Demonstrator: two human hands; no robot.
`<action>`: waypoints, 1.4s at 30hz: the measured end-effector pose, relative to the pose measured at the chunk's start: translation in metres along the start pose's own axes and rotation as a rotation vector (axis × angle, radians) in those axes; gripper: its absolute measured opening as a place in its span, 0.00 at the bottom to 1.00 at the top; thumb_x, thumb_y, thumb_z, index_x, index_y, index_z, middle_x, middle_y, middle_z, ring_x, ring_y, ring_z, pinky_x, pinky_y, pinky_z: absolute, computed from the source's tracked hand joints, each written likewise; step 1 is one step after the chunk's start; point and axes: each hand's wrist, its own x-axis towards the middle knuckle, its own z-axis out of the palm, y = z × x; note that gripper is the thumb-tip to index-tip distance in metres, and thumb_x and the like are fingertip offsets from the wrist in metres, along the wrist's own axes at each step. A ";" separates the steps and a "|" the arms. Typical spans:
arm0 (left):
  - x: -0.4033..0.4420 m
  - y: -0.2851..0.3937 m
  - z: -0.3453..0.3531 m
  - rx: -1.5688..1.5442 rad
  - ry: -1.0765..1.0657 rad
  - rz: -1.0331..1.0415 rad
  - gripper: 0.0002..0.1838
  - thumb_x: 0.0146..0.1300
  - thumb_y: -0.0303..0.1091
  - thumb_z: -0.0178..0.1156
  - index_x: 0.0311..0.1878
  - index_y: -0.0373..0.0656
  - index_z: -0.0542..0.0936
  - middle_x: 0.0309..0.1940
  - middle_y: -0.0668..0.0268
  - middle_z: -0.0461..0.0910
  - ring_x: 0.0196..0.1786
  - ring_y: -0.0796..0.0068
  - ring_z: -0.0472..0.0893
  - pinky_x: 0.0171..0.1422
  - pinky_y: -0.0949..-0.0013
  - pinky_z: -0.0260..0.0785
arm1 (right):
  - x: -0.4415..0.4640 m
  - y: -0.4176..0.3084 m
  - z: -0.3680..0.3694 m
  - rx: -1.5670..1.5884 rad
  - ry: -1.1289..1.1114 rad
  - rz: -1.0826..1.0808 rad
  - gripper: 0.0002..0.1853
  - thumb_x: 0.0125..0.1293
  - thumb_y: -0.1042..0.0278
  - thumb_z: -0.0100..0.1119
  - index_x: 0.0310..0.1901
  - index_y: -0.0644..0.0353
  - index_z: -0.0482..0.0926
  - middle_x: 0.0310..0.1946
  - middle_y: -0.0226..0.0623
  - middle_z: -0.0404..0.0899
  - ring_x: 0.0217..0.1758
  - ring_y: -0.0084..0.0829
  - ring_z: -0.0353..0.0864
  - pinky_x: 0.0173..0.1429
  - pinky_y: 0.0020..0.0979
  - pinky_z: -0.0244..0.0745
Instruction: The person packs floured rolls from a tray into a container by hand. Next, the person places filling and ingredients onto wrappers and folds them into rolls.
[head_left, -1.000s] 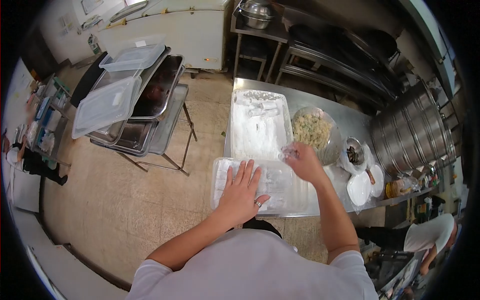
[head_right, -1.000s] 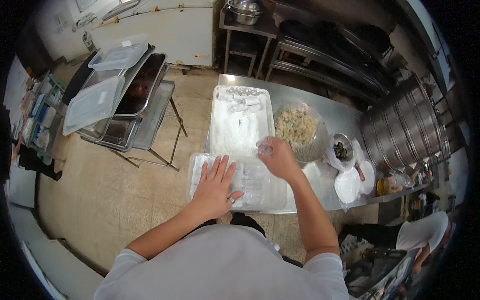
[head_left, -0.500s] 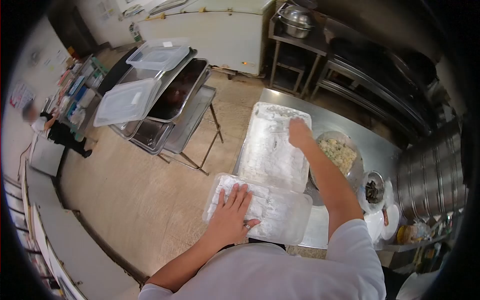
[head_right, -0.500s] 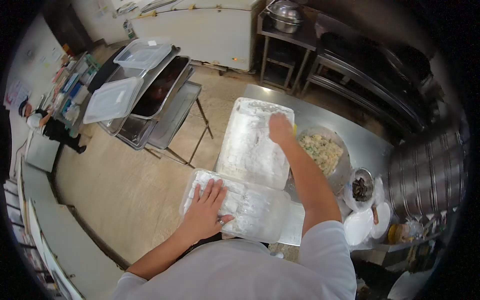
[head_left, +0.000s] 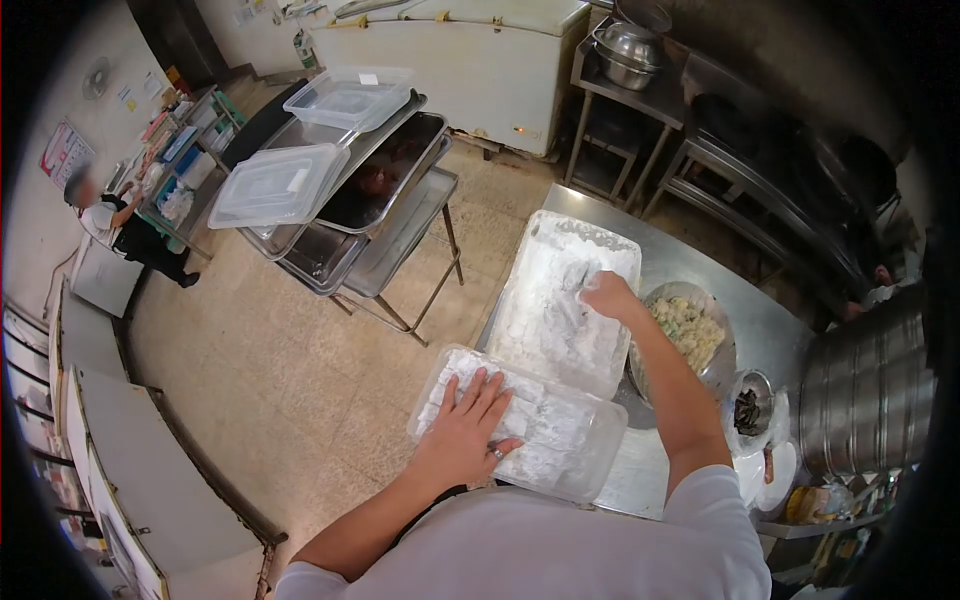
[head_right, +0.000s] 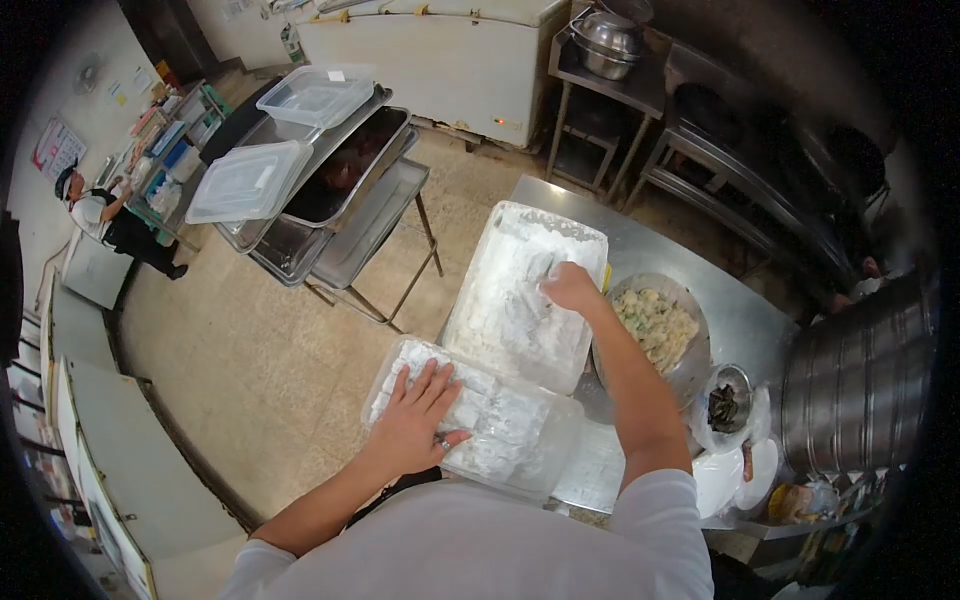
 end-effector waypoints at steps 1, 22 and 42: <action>-0.001 0.001 0.001 0.003 0.004 0.005 0.40 0.76 0.59 0.64 0.77 0.34 0.74 0.84 0.46 0.65 0.89 0.42 0.59 0.90 0.31 0.44 | 0.007 0.011 0.010 -0.055 0.124 -0.014 0.26 0.63 0.57 0.68 0.52 0.76 0.85 0.46 0.61 0.89 0.48 0.53 0.90 0.55 0.43 0.83; -0.011 -0.006 -0.001 -0.156 0.117 0.059 0.27 0.74 0.52 0.68 0.65 0.41 0.86 0.78 0.53 0.76 0.85 0.51 0.67 0.90 0.36 0.48 | -0.014 -0.063 0.064 -0.273 -0.326 -0.326 0.36 0.53 0.55 0.78 0.61 0.72 0.85 0.55 0.60 0.89 0.60 0.53 0.89 0.64 0.45 0.83; -0.014 -0.014 0.000 -0.233 0.178 0.124 0.22 0.70 0.50 0.72 0.57 0.44 0.89 0.72 0.59 0.82 0.81 0.55 0.73 0.90 0.37 0.52 | -0.026 -0.046 0.021 -0.182 -0.138 -0.052 0.28 0.63 0.58 0.69 0.57 0.75 0.85 0.56 0.68 0.86 0.63 0.59 0.86 0.68 0.47 0.81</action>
